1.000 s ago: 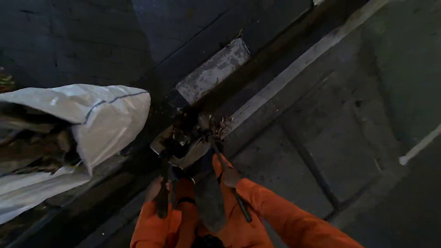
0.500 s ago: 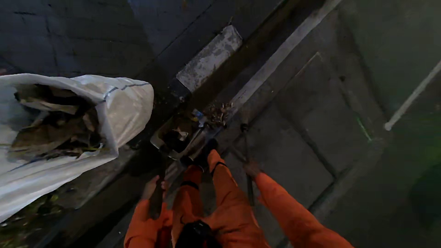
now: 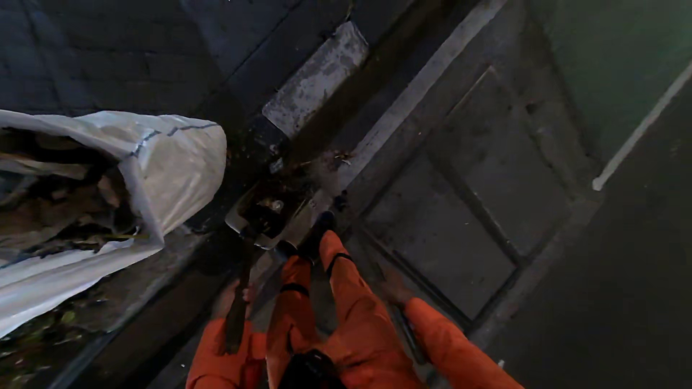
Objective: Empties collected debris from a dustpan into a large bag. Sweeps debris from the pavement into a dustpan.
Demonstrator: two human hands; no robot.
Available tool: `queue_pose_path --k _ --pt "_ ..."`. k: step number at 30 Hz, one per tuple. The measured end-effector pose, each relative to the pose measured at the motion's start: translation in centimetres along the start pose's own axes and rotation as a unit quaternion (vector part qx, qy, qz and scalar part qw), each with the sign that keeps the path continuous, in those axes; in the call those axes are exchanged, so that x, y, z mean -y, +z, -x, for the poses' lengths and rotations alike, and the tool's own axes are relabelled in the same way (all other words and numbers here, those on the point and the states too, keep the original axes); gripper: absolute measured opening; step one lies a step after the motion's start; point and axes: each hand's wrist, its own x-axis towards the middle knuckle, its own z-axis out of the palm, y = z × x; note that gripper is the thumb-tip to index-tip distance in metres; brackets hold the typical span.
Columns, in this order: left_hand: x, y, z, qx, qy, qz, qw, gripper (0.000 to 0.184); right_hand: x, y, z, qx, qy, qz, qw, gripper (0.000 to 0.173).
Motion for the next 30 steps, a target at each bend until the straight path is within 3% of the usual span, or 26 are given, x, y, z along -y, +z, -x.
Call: queue_pose_path --k 2,5,8,11,14,19,24,27,30 --pt "0.3 -0.6 1.6 0.018 -0.022 0.031 0.999 0.043 0.7 -2.0 -3.2 -0.070 0.009 0.003 0.998 0.072" --pt "-0.3 -0.3 2.3 0.046 -0.054 0.044 0.996 0.046 6.1 -3.8 -10.4 -0.077 0.008 0.007 0.997 0.072" --pt "-0.9 1.6 2.0 0.022 -0.061 0.028 0.998 0.044 10.7 0.0 -12.0 0.033 -0.034 0.190 0.981 0.070" --pt "-0.7 3.0 2.4 0.017 -0.054 0.041 0.998 0.041 12.2 4.9 -8.8 0.123 -0.057 0.285 0.949 0.080" --pt "-1.1 2.3 2.5 0.024 -0.057 0.061 0.996 0.039 11.4 6.2 -6.0 0.152 -0.070 0.284 0.944 0.089" --pt "-0.7 -3.7 2.3 0.078 -0.054 0.086 0.992 0.046 4.7 -0.8 -0.9 0.214 -0.111 0.259 0.935 0.075" --pt "-0.3 -7.3 5.4 0.062 -0.055 0.054 0.995 0.047 -3.7 -1.2 5.2 0.094 0.034 0.056 0.993 0.075" --pt "-1.0 -6.6 4.7 0.040 -0.041 -0.005 0.998 0.047 -2.3 -0.2 2.4 0.001 0.078 -0.010 0.997 0.076" --pt "-1.0 -3.3 3.4 -0.045 -0.004 -0.097 0.994 0.037 1.8 2.9 -2.4 0.022 0.081 -0.016 0.996 0.067"
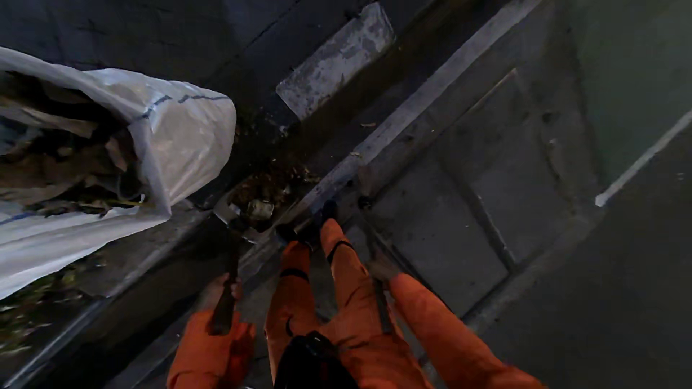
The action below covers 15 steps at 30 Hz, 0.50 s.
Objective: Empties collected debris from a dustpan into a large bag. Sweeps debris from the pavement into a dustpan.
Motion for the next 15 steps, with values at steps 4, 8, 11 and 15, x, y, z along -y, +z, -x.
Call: queue_pose_path --k 4,8,11,15 --pt "0.3 2.5 -0.3 -0.025 0.016 -0.041 0.999 0.038 3.9 7.0 1.8 0.109 -0.024 0.116 0.987 0.081" --pt "-0.1 3.4 -0.2 -0.016 0.011 -0.020 1.000 0.037 4.1 5.4 1.4 0.210 -0.087 0.155 0.961 0.077" --pt "-0.8 2.0 -0.3 0.014 -0.006 0.000 1.000 0.037 -0.7 2.0 1.5 0.198 -0.086 0.101 0.971 0.074" --pt "-0.8 1.0 -0.9 0.036 -0.015 -0.005 0.999 0.043 -5.7 -3.4 2.1 0.029 -0.013 0.027 0.999 0.076"
